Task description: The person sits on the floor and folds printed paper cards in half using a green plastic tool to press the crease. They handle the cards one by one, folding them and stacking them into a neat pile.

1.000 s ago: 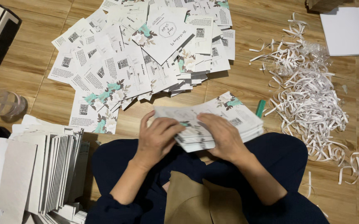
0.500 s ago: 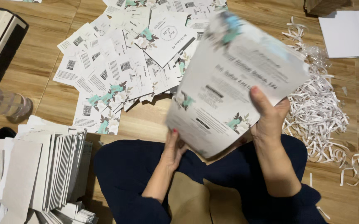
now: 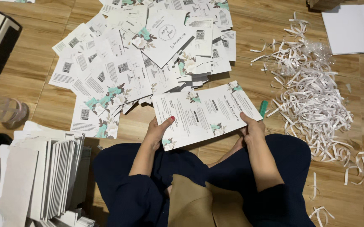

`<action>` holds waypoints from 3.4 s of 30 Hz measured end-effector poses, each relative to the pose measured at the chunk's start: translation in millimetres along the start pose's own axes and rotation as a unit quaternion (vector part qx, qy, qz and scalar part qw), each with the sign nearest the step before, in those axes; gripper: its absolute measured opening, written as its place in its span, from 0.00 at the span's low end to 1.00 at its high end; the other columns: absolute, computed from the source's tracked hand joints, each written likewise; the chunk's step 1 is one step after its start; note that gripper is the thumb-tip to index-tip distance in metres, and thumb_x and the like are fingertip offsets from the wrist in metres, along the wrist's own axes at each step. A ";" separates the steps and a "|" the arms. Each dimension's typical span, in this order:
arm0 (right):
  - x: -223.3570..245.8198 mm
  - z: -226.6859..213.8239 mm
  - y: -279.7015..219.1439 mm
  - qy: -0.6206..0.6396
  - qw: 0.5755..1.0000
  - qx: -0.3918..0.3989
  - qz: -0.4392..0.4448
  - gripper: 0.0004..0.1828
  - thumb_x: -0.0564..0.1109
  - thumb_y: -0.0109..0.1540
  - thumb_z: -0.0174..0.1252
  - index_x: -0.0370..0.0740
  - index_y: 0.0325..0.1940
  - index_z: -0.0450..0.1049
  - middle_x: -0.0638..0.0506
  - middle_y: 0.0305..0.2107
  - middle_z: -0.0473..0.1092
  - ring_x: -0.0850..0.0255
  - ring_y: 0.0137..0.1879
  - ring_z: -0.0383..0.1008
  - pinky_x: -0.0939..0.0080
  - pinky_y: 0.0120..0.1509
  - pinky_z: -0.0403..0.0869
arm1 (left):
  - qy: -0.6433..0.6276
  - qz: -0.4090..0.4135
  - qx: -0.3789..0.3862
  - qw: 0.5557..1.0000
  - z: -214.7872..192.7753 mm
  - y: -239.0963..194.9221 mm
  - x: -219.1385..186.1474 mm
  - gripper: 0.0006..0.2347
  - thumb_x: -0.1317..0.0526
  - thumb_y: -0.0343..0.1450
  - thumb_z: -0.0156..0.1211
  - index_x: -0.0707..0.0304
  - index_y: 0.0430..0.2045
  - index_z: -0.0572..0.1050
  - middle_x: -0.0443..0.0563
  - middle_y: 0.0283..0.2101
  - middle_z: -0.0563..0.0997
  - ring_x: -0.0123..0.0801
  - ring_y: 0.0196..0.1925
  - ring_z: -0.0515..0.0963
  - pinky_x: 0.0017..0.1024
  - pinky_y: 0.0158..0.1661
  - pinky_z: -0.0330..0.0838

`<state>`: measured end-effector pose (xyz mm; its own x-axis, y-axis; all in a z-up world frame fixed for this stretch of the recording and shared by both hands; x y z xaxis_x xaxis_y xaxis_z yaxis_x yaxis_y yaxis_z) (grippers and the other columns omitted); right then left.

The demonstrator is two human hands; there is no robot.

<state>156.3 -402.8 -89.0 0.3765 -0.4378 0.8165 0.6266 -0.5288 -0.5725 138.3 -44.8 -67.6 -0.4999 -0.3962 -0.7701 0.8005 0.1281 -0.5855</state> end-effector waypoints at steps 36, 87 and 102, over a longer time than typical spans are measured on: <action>51.9 2.6 -6.2 -0.651 0.698 -0.142 -0.263 0.10 0.45 0.52 0.61 0.43 0.34 0.70 0.48 0.32 0.67 0.48 0.45 0.66 0.44 0.47 0.64 | 0.730 0.225 0.001 0.645 53.3 -30.4 -2.2 0.22 0.58 0.67 0.49 0.52 0.58 0.57 0.57 0.59 0.54 0.44 0.54 0.56 0.41 0.50 0.53; 9.3 130.4 -104.7 -0.584 0.628 0.162 -0.487 0.38 0.64 0.56 0.52 0.47 0.65 0.53 0.44 0.46 0.58 0.46 0.48 0.62 0.49 0.49 0.62 | 0.693 0.175 0.043 0.698 26.8 -20.6 -38.0 0.38 0.50 0.54 0.67 0.43 0.59 0.54 0.57 0.63 0.47 0.51 0.63 0.47 0.61 0.57 0.30; 4.2 130.8 -103.2 -0.595 0.605 0.138 -0.511 0.38 0.66 0.56 0.50 0.49 0.65 0.52 0.47 0.45 0.57 0.49 0.44 0.61 0.52 0.45 0.62 | 0.694 0.166 0.049 0.699 28.2 -21.1 -44.0 0.39 0.49 0.53 0.68 0.46 0.59 0.55 0.59 0.62 0.48 0.52 0.61 0.51 0.63 0.56 0.29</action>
<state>182.5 -254.9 -16.6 -0.1818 0.9351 0.3042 0.9754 0.1324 0.1762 152.8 -55.7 -14.2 -0.0669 0.9132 -0.4019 0.9332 -0.0853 -0.3491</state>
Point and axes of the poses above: each hand's wrist, its own y-axis towards the middle knuckle, its own z-axis out of the palm, x = y × z, the point moved 8 cm from there along y, towards the middle knuckle
